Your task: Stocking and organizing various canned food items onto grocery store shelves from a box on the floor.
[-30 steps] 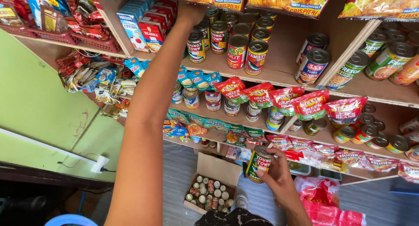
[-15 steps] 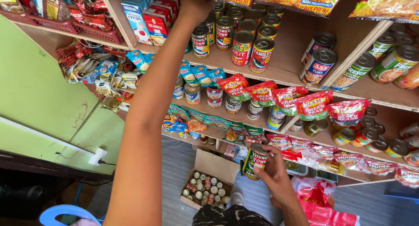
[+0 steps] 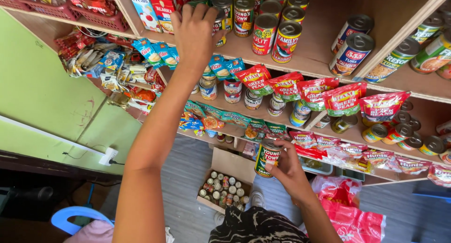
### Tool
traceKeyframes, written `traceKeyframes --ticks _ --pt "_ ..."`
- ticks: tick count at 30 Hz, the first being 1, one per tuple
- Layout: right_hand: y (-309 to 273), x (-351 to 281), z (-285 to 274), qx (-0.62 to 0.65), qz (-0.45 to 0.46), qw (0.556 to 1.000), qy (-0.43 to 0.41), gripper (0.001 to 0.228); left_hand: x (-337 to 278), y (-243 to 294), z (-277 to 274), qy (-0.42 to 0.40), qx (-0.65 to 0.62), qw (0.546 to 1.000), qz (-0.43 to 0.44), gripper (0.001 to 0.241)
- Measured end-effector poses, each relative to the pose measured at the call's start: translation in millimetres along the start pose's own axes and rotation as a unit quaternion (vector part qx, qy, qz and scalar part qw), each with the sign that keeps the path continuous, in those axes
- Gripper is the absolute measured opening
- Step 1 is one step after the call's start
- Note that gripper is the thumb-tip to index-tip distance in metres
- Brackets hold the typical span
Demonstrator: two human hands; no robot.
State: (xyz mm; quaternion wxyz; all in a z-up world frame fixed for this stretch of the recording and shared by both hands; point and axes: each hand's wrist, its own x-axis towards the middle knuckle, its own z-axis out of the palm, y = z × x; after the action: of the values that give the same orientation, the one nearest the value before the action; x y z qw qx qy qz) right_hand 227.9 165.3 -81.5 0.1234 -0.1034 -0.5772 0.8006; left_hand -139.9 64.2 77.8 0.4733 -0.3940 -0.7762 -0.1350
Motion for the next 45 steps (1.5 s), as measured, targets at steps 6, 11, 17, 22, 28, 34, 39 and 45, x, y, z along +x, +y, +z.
traceKeyframes --ticks 6,11,17,22,28,34,39,45 --pt "-8 4 9 -0.003 -0.007 1.000 -0.020 0.063 -5 -7 8 0.003 -0.027 1.000 0.001 0.052" --pt "-7 8 6 -0.011 -0.034 0.999 -0.034 0.064 -12 9 -19 0.021 -0.035 0.999 0.000 0.056" --pt "-21 20 16 -0.012 -0.069 0.997 -0.030 0.076 -77 95 -109 -0.084 -0.292 0.950 -0.064 0.052" --pt "-5 31 17 -0.034 -0.105 0.994 0.003 0.083 -135 152 -148 -0.244 -0.426 0.858 -0.152 0.066" --pt "-2 43 26 -0.205 -0.168 0.964 0.000 0.078 -155 153 -138 -0.196 -0.501 0.774 -0.334 0.069" --pt "-24 38 33 -0.218 -0.271 0.937 0.003 0.077 -104 95 -106 -0.038 -0.484 0.816 -0.313 0.062" --pt "-18 28 22 -0.221 -0.229 0.948 0.003 0.061 -25 35 -56 0.093 -0.530 0.801 -0.261 0.064" --pt "-19 16 14 -0.229 -0.184 0.956 -0.005 0.048 37 -4 1 0.092 -0.474 0.842 -0.239 0.034"
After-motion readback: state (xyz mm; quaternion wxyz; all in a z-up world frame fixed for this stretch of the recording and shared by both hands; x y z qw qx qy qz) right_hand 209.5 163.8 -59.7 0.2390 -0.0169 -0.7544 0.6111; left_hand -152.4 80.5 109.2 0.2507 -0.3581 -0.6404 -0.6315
